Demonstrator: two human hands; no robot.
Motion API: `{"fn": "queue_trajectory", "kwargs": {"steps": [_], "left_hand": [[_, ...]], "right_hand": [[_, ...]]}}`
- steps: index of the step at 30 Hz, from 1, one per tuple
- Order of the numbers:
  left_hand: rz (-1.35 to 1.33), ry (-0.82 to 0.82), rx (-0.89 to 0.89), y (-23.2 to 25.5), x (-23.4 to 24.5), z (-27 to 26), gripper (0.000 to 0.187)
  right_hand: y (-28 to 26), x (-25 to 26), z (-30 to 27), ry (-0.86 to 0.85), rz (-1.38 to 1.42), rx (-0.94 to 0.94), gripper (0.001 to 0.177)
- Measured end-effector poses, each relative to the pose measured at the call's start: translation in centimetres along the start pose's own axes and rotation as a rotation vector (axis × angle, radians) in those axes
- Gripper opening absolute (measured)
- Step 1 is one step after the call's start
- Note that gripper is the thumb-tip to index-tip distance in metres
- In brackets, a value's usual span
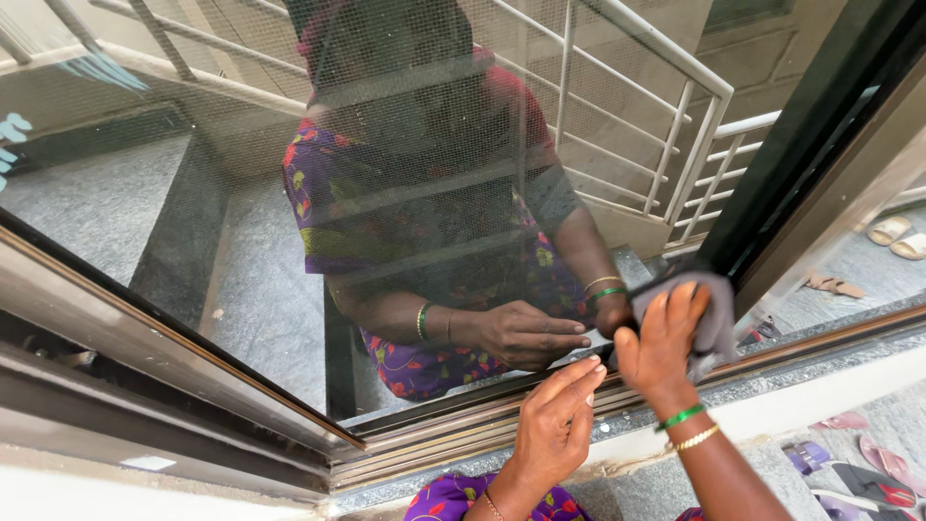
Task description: The person sits on the floor and wipes the lower metal frame of a sliding window with a gray cloth. They repeatedly rub the bottom track and the vertical side of the frame, folding the cloth occasionally to continue cleaning.
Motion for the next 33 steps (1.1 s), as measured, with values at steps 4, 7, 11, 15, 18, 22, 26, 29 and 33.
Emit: {"fn": "queue_trajectory", "kwargs": {"steps": [4, 7, 11, 15, 18, 22, 26, 29, 33], "left_hand": [[0.004, -0.015, 0.0, -0.2, -0.3, 0.0, 0.036], [-0.014, -0.044, 0.061, -0.5, -0.6, 0.1, 0.038], [0.057, 0.016, -0.072, 0.5, -0.2, -0.2, 0.04], [0.163, 0.088, -0.26, 0.9, 0.2, -1.3, 0.034], [0.235, 0.115, -0.291, 0.3, -0.3, -2.1, 0.029], [0.145, 0.11, -0.141, -0.9, -0.9, -1.8, 0.039], [0.321, 0.053, -0.189, -0.6, -1.0, -1.6, 0.048], [0.524, 0.052, -0.176, -0.5, -1.4, -1.5, 0.053], [0.752, 0.079, -0.129, -0.8, -2.4, -1.4, 0.056]], "right_hand": [[0.2, 3.5, 8.7, 0.12, -0.015, 0.027, 0.064], [-0.4, 4.2, 10.5, 0.137, -0.025, -0.009, 0.063], [0.0, 0.8, 4.2, 0.106, -0.031, 0.01, 0.064], [-2.7, -6.3, -8.0, -0.462, -0.031, 0.293, 0.044], [-2.8, -6.2, -11.3, -0.518, 0.429, -0.047, 0.078], [-4.1, -2.4, -7.0, -0.337, 0.547, -0.039, 0.066], [-4.6, 0.2, -4.3, -0.28, 0.645, 0.006, 0.068], [-2.9, 0.3, -4.4, -0.276, 0.529, -0.112, 0.06], [-1.2, 1.2, -3.4, -0.214, 0.333, -0.31, 0.062]]}}
Point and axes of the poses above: each hand's wrist, its own z-axis towards the middle knuckle, its own x-axis out of the back of the hand, y = z × x, the point moved 5 cm from there along z, towards the middle knuckle, and after that the axes turned 10 degrees about x, right-handed, at the moved point
